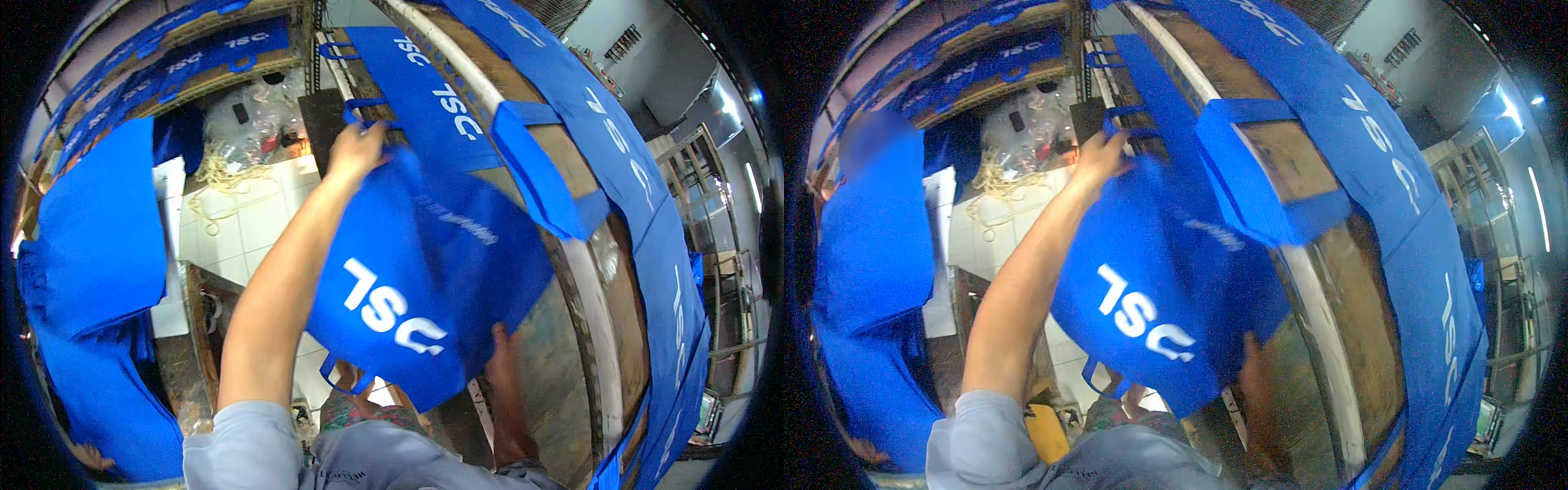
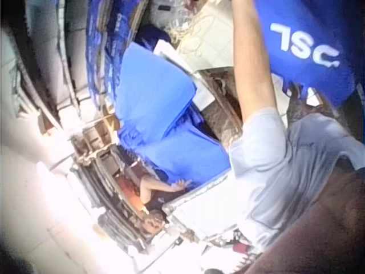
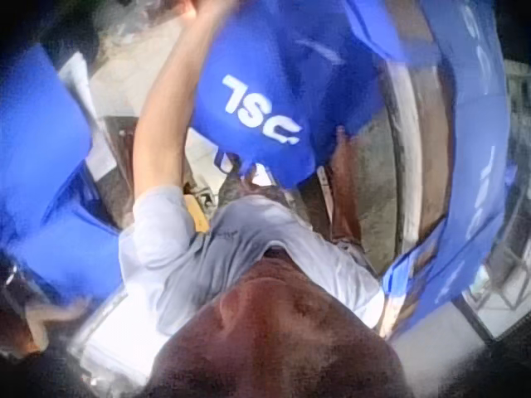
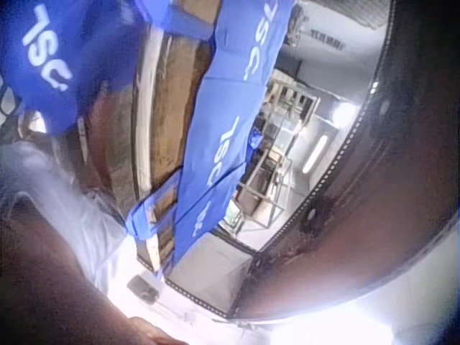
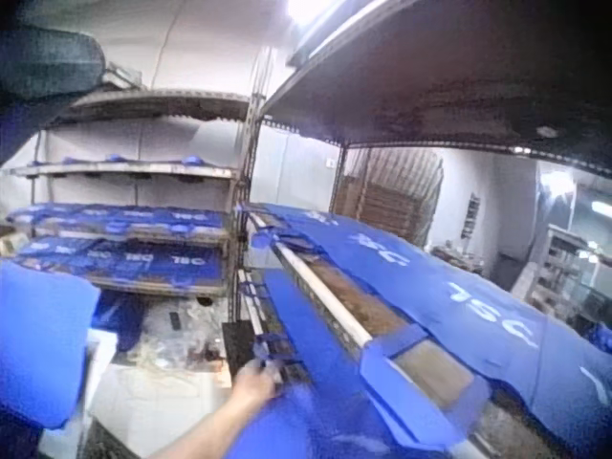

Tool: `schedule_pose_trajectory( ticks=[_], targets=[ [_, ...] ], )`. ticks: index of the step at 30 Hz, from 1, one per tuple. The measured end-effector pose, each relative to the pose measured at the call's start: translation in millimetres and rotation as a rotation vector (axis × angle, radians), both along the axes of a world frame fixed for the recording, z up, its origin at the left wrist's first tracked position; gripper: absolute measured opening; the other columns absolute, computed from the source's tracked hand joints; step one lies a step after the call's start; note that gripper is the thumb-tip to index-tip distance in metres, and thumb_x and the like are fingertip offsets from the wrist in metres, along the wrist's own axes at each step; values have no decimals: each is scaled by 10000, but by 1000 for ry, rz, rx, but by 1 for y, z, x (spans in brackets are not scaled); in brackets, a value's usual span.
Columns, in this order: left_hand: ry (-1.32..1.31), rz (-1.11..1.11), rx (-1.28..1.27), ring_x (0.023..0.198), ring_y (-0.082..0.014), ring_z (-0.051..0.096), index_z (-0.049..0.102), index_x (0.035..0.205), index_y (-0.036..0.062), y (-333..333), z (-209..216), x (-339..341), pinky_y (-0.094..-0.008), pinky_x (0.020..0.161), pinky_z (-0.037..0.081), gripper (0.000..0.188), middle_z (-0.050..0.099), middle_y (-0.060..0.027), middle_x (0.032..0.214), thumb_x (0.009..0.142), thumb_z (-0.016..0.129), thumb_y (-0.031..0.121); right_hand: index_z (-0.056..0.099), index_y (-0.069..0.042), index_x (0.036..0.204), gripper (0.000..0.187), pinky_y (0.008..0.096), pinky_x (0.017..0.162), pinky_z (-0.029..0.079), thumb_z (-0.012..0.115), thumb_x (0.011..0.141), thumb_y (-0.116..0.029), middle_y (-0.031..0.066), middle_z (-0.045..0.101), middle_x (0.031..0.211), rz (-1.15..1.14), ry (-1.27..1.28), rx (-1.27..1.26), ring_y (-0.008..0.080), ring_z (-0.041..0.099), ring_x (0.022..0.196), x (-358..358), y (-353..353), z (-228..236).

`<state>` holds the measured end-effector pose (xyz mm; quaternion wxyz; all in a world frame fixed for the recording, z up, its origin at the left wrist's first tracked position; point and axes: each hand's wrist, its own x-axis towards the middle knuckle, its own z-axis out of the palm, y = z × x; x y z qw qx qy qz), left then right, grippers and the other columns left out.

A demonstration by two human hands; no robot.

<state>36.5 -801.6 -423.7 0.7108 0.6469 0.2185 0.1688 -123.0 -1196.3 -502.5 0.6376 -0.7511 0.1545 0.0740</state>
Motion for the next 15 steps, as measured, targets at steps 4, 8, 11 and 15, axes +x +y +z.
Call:
schedule_pose_trajectory(
  ticks=[4,8,11,15],
  targets=[
    [-343,-116,-99,814,-228,618,546,1150,-23,-29,58,10,-366,798,496,419,619,-145,1024,899,566,312,395,0,1332,461,459,950,446,517,941,-211,155,503,1278,-155,-53,361,304,533,1112,71,-65,32],
    [-275,179,648,950,-297,613,524,1203,-44,-18,-38,8,-384,881,463,504,610,-212,1082,867,602,322,425,0,1309,418,441,920,469,498,950,-201,129,557,1219,-185,-54,323,283,570,1059,115,-185,-13],
    [-10,31,496,1013,-394,571,537,1188,-44,-28,-120,-22,-424,914,437,540,584,-249,1069,805,645,321,461,1,1275,369,405,865,497,492,958,-186,117,591,1162,-133,-104,217,256,590,1015,118,-192,-25],
    [69,-69,521,954,-369,601,570,1115,-47,-65,-121,-52,-394,845,466,448,600,-261,1048,813,651,275,477,-6,1257,341,385,838,498,488,964,-180,107,594,1136,-143,-16,217,235,598,974,128,-193,-23]
  ],
)
